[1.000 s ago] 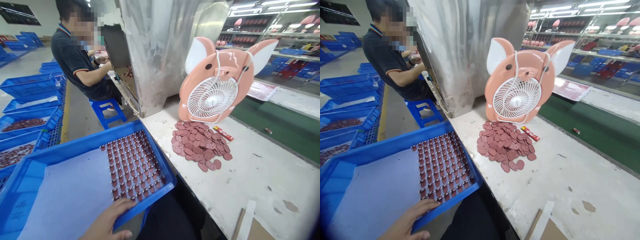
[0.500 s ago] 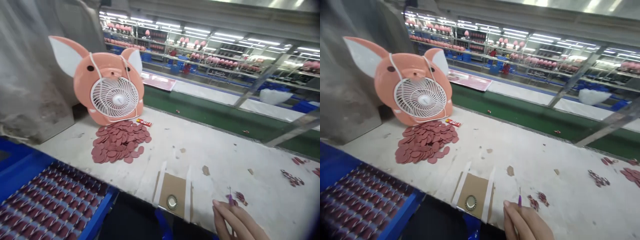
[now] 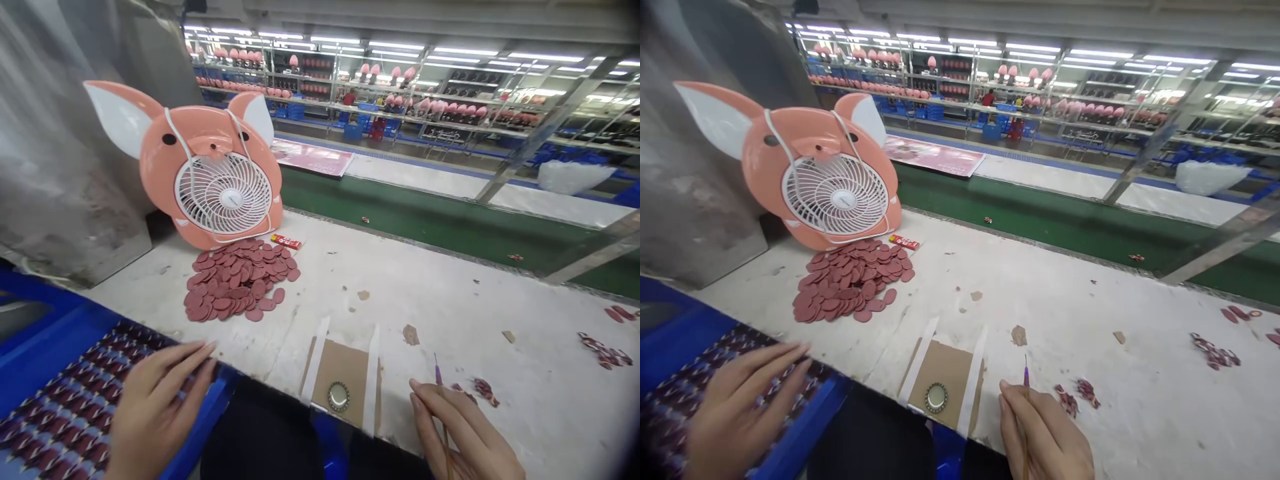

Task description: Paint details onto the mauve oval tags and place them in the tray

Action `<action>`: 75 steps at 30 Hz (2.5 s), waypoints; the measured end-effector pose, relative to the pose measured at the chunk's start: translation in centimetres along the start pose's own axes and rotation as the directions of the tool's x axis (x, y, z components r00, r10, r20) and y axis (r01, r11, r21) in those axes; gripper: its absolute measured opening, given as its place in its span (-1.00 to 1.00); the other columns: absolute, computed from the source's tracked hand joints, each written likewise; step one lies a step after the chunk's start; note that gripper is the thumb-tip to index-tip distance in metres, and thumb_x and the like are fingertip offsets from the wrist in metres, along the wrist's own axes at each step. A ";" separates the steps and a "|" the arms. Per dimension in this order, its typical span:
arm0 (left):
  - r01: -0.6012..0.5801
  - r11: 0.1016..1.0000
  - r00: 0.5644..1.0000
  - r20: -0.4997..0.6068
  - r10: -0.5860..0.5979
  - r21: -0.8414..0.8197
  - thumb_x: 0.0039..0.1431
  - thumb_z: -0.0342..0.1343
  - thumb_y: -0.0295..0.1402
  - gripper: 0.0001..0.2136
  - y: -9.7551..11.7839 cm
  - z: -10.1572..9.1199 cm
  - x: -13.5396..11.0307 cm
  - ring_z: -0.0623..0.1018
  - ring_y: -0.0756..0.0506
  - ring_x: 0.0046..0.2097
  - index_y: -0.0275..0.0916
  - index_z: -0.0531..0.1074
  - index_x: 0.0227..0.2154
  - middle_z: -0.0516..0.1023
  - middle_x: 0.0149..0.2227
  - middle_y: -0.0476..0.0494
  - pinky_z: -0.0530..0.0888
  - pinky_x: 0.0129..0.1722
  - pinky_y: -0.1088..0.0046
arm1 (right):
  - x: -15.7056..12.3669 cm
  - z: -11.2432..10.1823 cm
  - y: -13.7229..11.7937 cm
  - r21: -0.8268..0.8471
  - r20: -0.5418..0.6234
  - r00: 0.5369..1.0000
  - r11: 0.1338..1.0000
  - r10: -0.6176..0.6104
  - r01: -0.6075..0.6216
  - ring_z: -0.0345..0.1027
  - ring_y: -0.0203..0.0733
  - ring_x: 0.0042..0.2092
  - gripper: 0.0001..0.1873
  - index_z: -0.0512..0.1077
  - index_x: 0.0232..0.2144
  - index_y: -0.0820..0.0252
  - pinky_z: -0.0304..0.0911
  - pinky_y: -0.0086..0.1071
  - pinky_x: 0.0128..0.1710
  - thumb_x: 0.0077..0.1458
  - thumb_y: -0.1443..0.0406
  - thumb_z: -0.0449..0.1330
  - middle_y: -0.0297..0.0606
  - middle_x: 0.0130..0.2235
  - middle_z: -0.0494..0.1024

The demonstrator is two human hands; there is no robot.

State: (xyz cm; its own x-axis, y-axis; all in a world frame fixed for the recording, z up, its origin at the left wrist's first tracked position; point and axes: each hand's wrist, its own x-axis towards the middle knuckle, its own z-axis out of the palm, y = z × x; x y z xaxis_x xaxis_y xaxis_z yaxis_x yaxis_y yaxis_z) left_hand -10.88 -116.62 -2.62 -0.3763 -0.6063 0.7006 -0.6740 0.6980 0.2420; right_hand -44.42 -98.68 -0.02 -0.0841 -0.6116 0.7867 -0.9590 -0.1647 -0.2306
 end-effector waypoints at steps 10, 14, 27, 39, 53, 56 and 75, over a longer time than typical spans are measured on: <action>-0.092 0.981 0.928 0.372 0.022 0.172 0.25 0.12 -0.25 -0.84 1.5 6.0 9.8 0.43 -0.35 0.05 -0.11 0.60 -0.27 0.57 0.01 -0.21 0.26 0.05 0.01 | 0.8 0.6 -2.2 0.144 0.012 1.000 0.989 -0.022 0.020 0.48 -0.25 -0.34 -0.74 0.50 -0.13 0.34 0.46 -0.46 -0.34 0.13 0.57 0.23 -0.18 -0.33 0.56; -0.037 0.999 0.919 0.393 0.032 0.005 0.30 0.05 -0.28 -0.81 3.8 4.0 8.5 0.51 -0.26 -0.08 -0.13 0.57 -0.29 0.65 -0.16 -0.16 0.30 0.02 0.08 | 1.6 1.0 -3.6 0.306 0.042 0.992 0.943 0.122 -0.129 0.47 -0.26 -0.32 -0.76 0.49 -0.15 0.29 0.45 -0.47 -0.35 0.15 0.55 0.18 -0.19 -0.32 0.54; 0.588 0.269 0.802 0.593 -0.072 -0.763 0.05 0.36 -0.34 -0.63 13.3 1.8 3.7 0.63 -0.10 -0.29 0.16 0.56 -0.07 0.65 -0.29 0.00 0.56 -0.28 0.51 | 1.9 3.7 -8.0 0.768 0.524 0.589 -0.042 0.615 -0.639 0.46 -0.31 -0.50 -0.87 0.49 -0.27 0.18 0.41 -0.54 -0.49 0.16 0.25 0.32 -0.31 -0.47 0.57; 0.782 -0.180 0.493 0.769 -0.407 -0.597 -0.04 0.40 -0.19 -0.79 11.5 1.8 0.3 0.62 -0.08 -0.35 0.01 0.63 -0.28 0.68 -0.32 -0.02 0.59 -0.28 0.47 | -0.1 2.9 -5.5 0.598 0.370 0.826 0.571 0.426 -0.562 0.43 -0.29 -0.43 -0.67 0.44 0.08 0.09 0.41 -0.42 -0.44 0.43 0.22 -0.03 -0.31 -0.43 0.51; 0.763 -0.518 0.334 0.921 -0.199 -0.388 0.00 0.36 -0.12 -0.69 12.6 2.2 -0.9 0.62 -0.06 -0.29 -0.10 0.63 -0.19 0.68 -0.29 -0.10 0.57 -0.26 0.55 | -0.1 3.0 -5.3 0.448 0.306 0.900 0.787 0.311 -0.424 0.41 -0.20 -0.29 -0.78 0.47 -0.12 0.19 0.33 -0.32 -0.33 0.36 0.35 0.02 -0.22 -0.29 0.55; 0.768 -0.531 0.333 0.931 -0.147 -0.358 0.01 0.37 -0.19 -0.74 13.0 2.3 -0.6 0.67 -0.12 -0.20 -0.06 0.65 -0.19 0.72 -0.23 -0.12 0.60 -0.25 0.53 | 0.4 2.0 -6.4 0.560 0.227 0.889 0.694 0.397 -0.453 0.40 -0.21 -0.37 -0.71 0.47 -0.15 0.21 0.33 -0.32 -0.41 0.41 0.28 -0.05 -0.22 -0.36 0.51; 0.799 -0.471 0.399 0.915 -0.052 -0.375 0.01 0.39 -0.25 -0.76 13.6 2.0 0.2 0.70 -0.10 -0.25 -0.03 0.66 -0.20 0.75 -0.28 -0.09 0.61 -0.21 0.52 | 2.6 1.7 -8.4 0.581 0.241 0.943 0.744 0.231 -0.331 0.45 -0.31 -0.39 -0.68 0.46 -0.24 0.31 0.39 -0.44 -0.43 0.43 0.23 0.00 -0.25 -0.42 0.52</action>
State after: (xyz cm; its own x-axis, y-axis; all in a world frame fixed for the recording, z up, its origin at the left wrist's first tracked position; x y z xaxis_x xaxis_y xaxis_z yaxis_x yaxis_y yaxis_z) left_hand -21.42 -108.02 -0.52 -0.6974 -0.6269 -0.3472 0.2553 -0.6700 0.6970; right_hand -36.17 -100.20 3.03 -0.2357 -0.8009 0.5505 -0.5285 -0.3697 -0.7642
